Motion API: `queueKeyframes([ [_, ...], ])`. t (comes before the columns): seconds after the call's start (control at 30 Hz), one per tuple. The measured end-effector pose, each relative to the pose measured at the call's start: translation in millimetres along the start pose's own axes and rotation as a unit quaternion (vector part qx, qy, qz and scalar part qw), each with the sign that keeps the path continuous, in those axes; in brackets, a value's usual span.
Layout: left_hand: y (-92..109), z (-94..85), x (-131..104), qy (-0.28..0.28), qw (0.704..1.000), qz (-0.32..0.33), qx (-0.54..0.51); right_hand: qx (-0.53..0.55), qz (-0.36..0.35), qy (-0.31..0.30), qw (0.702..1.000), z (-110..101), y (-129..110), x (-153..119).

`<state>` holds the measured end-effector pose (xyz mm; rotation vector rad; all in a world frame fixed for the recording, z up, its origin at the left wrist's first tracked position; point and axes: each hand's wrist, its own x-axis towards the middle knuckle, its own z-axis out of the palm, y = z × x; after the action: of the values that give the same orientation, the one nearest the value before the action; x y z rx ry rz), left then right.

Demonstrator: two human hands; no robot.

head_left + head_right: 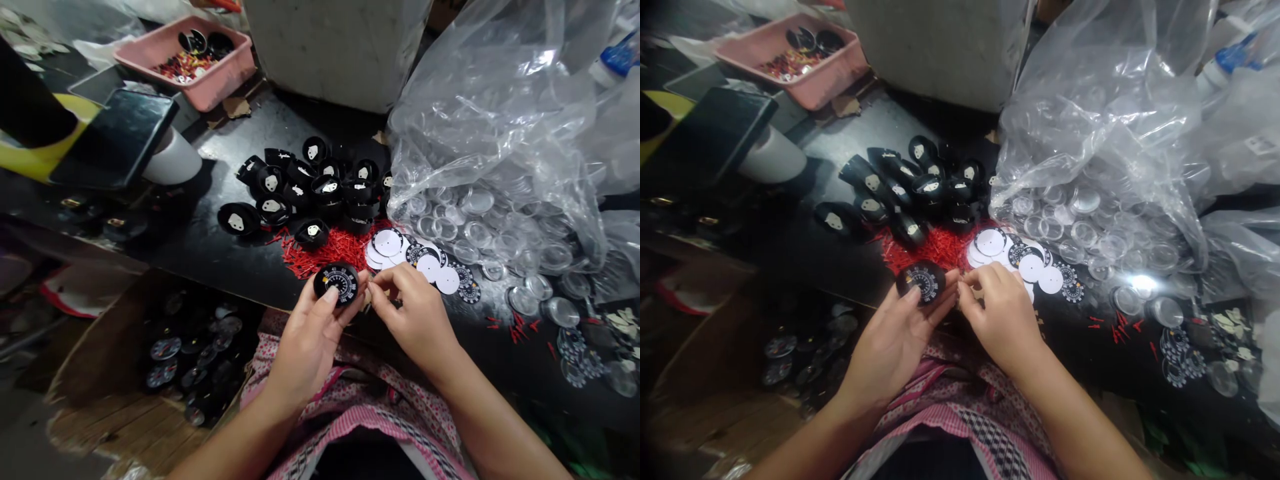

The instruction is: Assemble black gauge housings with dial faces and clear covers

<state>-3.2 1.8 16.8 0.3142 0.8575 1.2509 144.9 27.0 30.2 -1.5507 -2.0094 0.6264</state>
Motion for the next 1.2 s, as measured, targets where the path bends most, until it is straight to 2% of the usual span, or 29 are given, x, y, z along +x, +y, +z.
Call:
queueKeyframes([
  [0.1,1.3,-1.0,0.5,0.003,1.0,0.004,0.005,0.069,-0.001,0.019,0.997,-4.4,-1.4,-2.7],
  [0.2,-3.0,-2.3,4.1,0.031,0.995,0.032,0.085,0.111,-0.014,0.008,0.994,-8.8,-5.6,-4.2],
  [0.33,-12.5,-1.3,7.2,0.009,0.975,0.04,0.217,0.068,-0.032,-0.021,0.997,-10.5,-9.6,-4.5],
  [0.43,-13.1,1.2,5.6,-0.01,0.963,0.061,0.263,0.054,-0.022,-0.029,0.998,-10.9,-9.8,-4.5],
  [0.93,-6.3,2.0,2.1,-0.046,0.95,0.102,0.293,0.044,-0.019,-0.027,0.998,-18.2,-9.4,-6.4],
  [1.2,-6.8,1.2,0.2,-0.008,0.919,0.163,0.358,0.049,-0.016,-0.015,0.999,-14.0,-15.7,-14.4],
])
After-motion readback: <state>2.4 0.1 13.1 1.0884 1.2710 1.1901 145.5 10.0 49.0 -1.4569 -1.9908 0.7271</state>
